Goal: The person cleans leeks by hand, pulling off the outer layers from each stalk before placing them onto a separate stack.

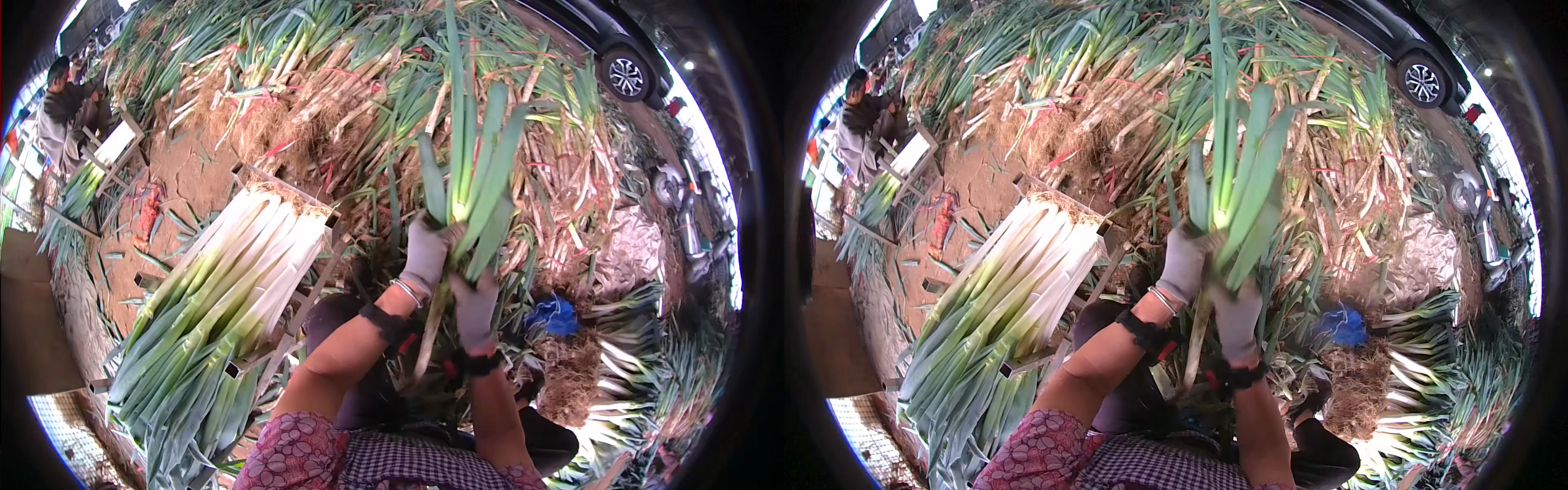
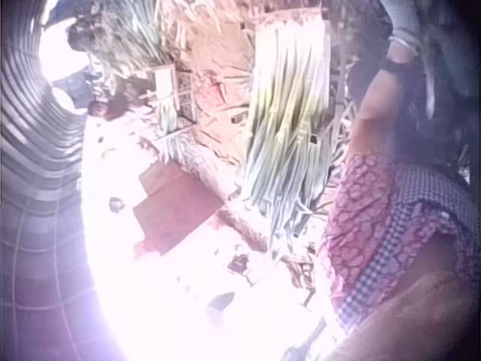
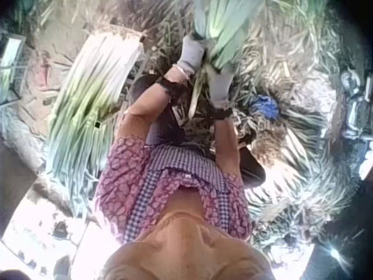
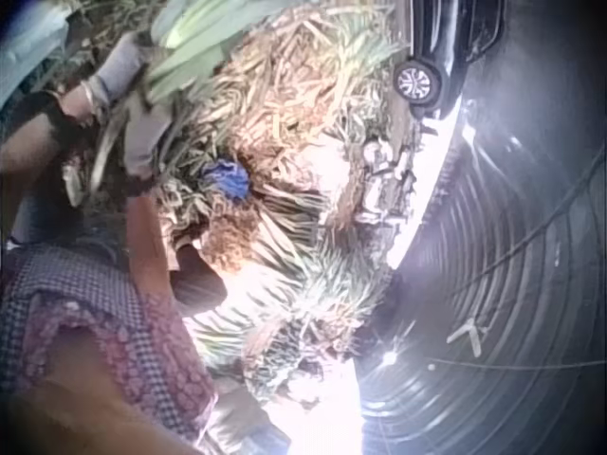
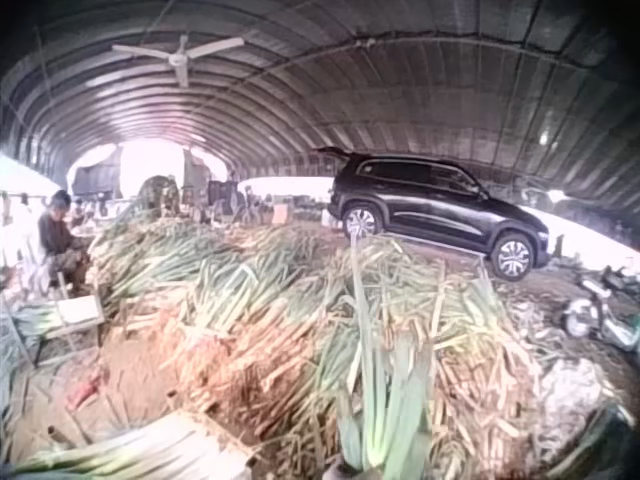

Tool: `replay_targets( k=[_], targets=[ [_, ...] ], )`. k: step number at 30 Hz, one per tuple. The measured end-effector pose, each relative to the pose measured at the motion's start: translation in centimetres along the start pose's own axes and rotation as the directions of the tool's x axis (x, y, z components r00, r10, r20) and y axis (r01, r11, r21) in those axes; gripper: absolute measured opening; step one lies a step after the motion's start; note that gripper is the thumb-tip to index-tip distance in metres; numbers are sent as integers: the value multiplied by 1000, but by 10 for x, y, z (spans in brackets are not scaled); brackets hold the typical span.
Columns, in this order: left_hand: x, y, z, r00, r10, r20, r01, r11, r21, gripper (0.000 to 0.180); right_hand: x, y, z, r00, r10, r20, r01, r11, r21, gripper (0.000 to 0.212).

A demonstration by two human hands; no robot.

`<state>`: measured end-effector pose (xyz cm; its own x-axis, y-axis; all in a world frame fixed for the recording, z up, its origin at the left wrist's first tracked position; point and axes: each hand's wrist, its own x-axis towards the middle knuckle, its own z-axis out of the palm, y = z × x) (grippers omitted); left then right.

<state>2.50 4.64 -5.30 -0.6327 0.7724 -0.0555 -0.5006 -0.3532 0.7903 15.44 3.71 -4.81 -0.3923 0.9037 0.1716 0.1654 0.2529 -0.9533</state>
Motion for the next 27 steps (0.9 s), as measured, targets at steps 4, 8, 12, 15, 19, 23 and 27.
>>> replay_targets(
  k=[4,8,12,15,19,23,27],
  targets=[
    [23,31,-19,997,-66,33,67,997,-29,33,-74,52,-39,894,388,225,-400,917,7,53],
    [8,33,-12,972,-141,187,170,974,-149,38,-70,92,-88,845,138,517,174,843,-509,61],
    [-6,33,-10,898,-118,424,213,959,-185,40,-27,14,-52,975,-114,191,162,952,-259,58],
    [-9,28,-1,840,-157,520,355,883,-307,48,-21,6,-36,815,327,478,-483,840,249,44],
    [-10,22,10,923,15,385,61,981,-185,50,-29,2,-27,993,-85,82,108,935,-339,31],
    [-12,21,13,914,-193,357,148,978,148,42,-2,-9,-34,988,23,153,1,988,-153,30],
    [-12,15,21,905,5,425,-6,1000,0,30,12,-1,-25,957,171,235,-264,848,460,37]
  ],
)
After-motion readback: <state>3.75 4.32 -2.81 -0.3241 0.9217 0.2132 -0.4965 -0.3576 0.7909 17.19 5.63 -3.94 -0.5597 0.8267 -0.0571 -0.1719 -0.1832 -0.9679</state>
